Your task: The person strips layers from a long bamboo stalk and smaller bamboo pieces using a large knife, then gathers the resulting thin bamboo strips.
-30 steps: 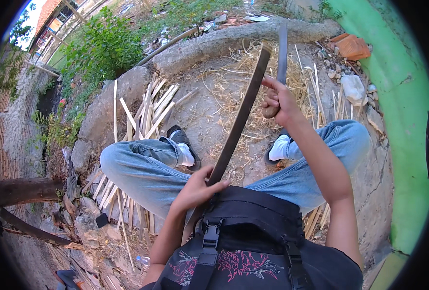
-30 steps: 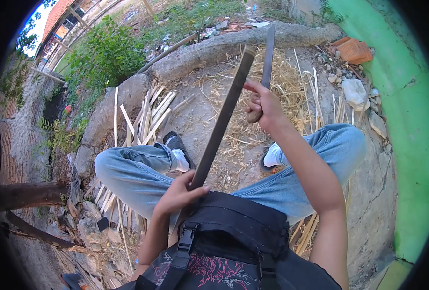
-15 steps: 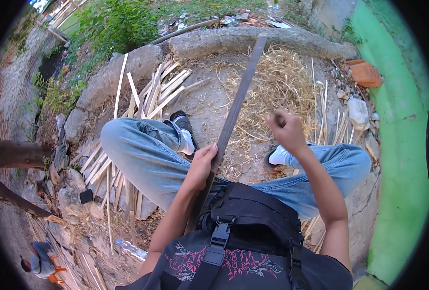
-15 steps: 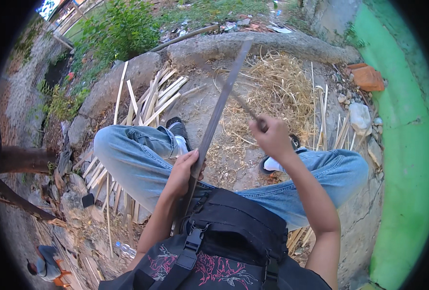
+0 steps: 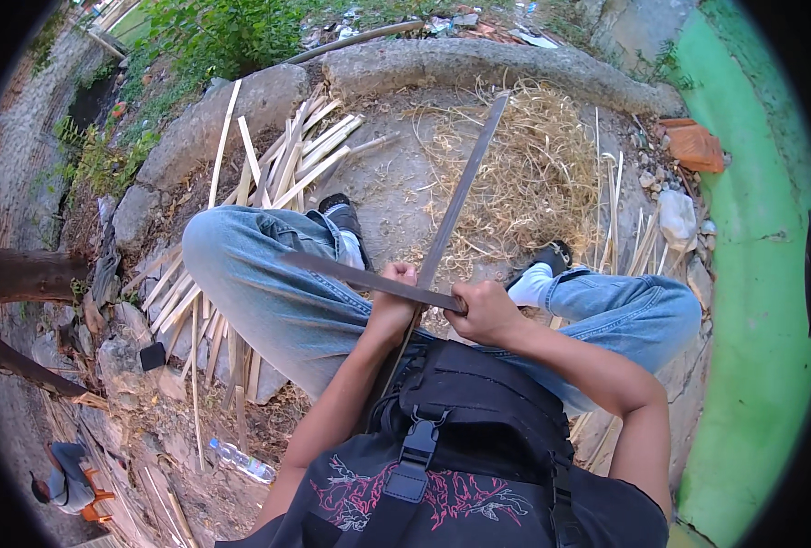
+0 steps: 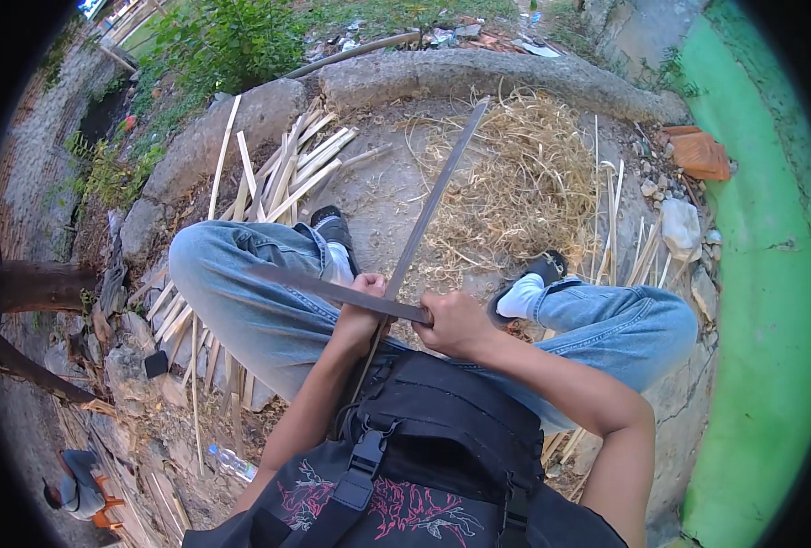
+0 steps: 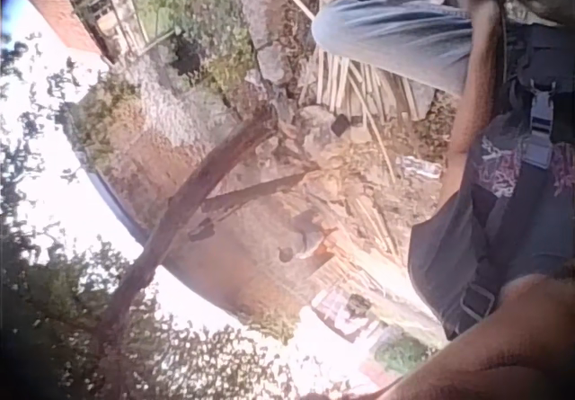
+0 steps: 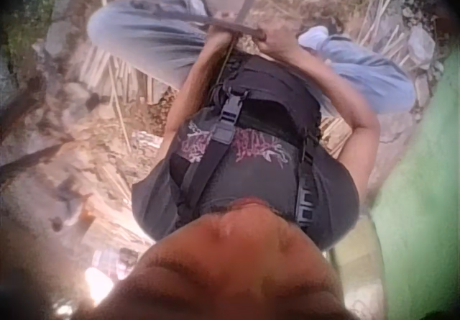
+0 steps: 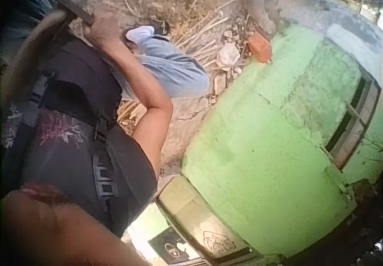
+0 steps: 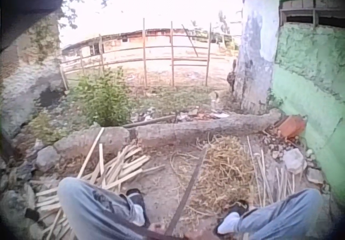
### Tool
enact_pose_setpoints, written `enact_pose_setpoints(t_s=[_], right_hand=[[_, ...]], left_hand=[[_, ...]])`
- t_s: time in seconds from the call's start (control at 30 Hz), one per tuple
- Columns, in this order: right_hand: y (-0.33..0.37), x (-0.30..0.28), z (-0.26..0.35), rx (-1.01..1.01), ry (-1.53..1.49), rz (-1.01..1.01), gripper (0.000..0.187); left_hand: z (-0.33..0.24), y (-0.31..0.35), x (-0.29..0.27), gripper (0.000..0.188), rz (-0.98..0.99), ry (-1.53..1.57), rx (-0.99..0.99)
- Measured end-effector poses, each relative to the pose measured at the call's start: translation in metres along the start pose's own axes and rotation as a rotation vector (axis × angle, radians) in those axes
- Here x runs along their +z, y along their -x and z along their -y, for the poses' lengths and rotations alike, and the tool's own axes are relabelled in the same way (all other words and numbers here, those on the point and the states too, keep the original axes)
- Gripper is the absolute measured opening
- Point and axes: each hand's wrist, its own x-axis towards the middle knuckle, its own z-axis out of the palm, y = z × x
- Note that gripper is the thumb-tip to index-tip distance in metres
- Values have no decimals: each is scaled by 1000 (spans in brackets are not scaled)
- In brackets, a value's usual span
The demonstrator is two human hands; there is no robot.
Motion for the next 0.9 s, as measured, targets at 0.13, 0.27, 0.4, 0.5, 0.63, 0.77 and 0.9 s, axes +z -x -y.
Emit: enact_pose_setpoints(t_s=[0.13, 0.27, 0.4, 0.5, 0.63, 0.77, 0.9], right_hand=[[1, 7, -5, 65, 4, 11, 22], [2, 11, -3, 127, 64, 28, 21], [-10, 3, -27, 188, 100, -52, 20], [-43, -26, -112, 695, 123, -280, 28], [-33, -101, -212, 1023, 104, -546, 38], [-46, -93, -198, 1043, -204, -737, 36], [-42, -71, -75, 589, -159, -303, 27]], left_hand=[[1, 3, 3, 19, -39, 26, 12], [10, 0, 2, 20, -70, -39, 98], [12, 0, -1, 21, -81, -116, 129], [13, 6, -4, 21, -88, -147, 51], [10, 5, -2, 20, 21, -129, 25], [19, -6, -3, 18, -16, -122, -2], [10, 0, -2, 21, -109, -66, -2]])
